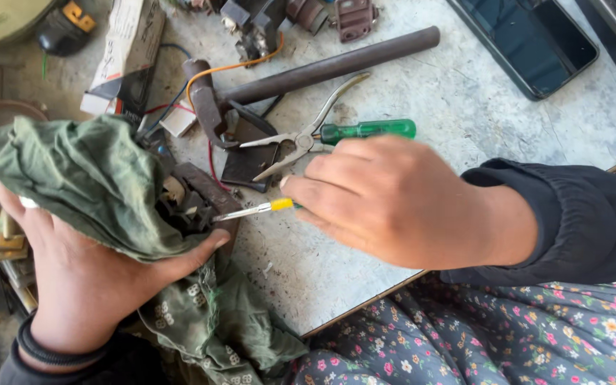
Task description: The person uses a screwdriver to adjust internal components of a small electrical device held in their left hand. They repeatedly probe and turn parts inside the unit while holding it with a cloth.
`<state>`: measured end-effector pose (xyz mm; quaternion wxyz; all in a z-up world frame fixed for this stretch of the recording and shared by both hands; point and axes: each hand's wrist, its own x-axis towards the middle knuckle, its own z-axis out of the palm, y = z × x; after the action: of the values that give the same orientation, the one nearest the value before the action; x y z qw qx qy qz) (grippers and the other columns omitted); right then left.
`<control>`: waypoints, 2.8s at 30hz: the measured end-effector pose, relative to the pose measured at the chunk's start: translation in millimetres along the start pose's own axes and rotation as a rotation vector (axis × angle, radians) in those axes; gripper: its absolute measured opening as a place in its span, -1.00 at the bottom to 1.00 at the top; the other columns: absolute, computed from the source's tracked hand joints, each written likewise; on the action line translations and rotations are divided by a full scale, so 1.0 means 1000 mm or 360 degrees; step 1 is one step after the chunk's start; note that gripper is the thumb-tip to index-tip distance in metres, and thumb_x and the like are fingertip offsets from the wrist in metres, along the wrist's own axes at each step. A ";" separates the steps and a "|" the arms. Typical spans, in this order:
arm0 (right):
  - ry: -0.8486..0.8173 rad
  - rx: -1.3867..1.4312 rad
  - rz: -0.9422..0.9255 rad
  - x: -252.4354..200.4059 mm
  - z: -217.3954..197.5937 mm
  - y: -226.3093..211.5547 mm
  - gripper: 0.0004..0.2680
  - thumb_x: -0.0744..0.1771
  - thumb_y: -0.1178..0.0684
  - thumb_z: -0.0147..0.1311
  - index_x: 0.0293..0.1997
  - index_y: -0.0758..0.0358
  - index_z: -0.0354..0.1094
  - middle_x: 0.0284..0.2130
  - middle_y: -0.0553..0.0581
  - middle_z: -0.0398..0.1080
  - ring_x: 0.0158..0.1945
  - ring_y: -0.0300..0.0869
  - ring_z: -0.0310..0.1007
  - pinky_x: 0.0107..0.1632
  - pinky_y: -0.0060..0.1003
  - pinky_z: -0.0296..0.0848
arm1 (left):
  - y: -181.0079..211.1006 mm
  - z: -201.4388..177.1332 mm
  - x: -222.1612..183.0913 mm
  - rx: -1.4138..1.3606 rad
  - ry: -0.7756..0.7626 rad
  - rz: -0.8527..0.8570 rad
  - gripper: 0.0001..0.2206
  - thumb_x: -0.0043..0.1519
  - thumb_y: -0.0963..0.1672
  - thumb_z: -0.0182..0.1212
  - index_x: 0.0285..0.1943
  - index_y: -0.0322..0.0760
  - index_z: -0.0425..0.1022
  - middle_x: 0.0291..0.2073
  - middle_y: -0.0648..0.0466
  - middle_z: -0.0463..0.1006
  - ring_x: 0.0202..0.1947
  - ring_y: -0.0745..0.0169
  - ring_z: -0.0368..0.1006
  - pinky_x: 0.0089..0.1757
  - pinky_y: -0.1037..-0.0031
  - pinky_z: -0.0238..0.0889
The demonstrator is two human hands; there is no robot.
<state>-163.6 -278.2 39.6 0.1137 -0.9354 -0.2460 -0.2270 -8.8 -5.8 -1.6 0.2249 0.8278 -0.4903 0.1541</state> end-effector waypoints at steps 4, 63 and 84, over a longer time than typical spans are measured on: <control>0.0107 -0.0090 -0.0081 0.006 -0.004 -0.001 -0.77 0.24 0.13 0.12 -0.03 0.19 0.45 -0.22 0.10 0.46 -0.18 -0.05 0.50 -0.17 -0.19 0.49 | 0.002 -0.001 0.002 0.0072 -0.0048 0.0016 -0.11 -0.16 0.20 0.56 0.22 -0.42 0.38 0.19 -0.27 0.36 0.26 -0.41 0.20 0.27 -0.38 -0.25; -0.0339 -0.0008 0.0189 -0.004 0.014 -0.005 -0.73 0.24 0.07 0.25 0.04 0.16 0.50 -0.36 0.03 0.44 -0.37 -0.13 0.48 -0.32 -0.24 0.44 | -0.002 -0.003 0.002 -0.0130 0.0067 0.0117 0.01 0.05 0.24 0.66 0.41 -0.49 0.22 0.33 -0.26 0.25 0.40 -0.38 0.09 0.35 -0.17 -0.19; -0.0132 -0.0042 0.0014 0.005 0.011 -0.003 -0.74 0.25 0.17 0.32 0.03 0.19 0.52 -0.37 0.13 0.46 -0.37 -0.03 0.47 -0.29 -0.14 0.45 | -0.004 0.000 0.001 -0.0244 0.0158 0.0152 -0.03 0.00 0.19 0.68 0.36 -0.49 0.25 0.30 -0.33 0.20 0.33 -0.52 0.04 0.32 -0.14 -0.06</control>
<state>-157.2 -269.8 32.8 0.0920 -0.9466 -0.2433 -0.1906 -5.0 -5.1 -1.5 0.3042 0.7751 -0.5278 0.1675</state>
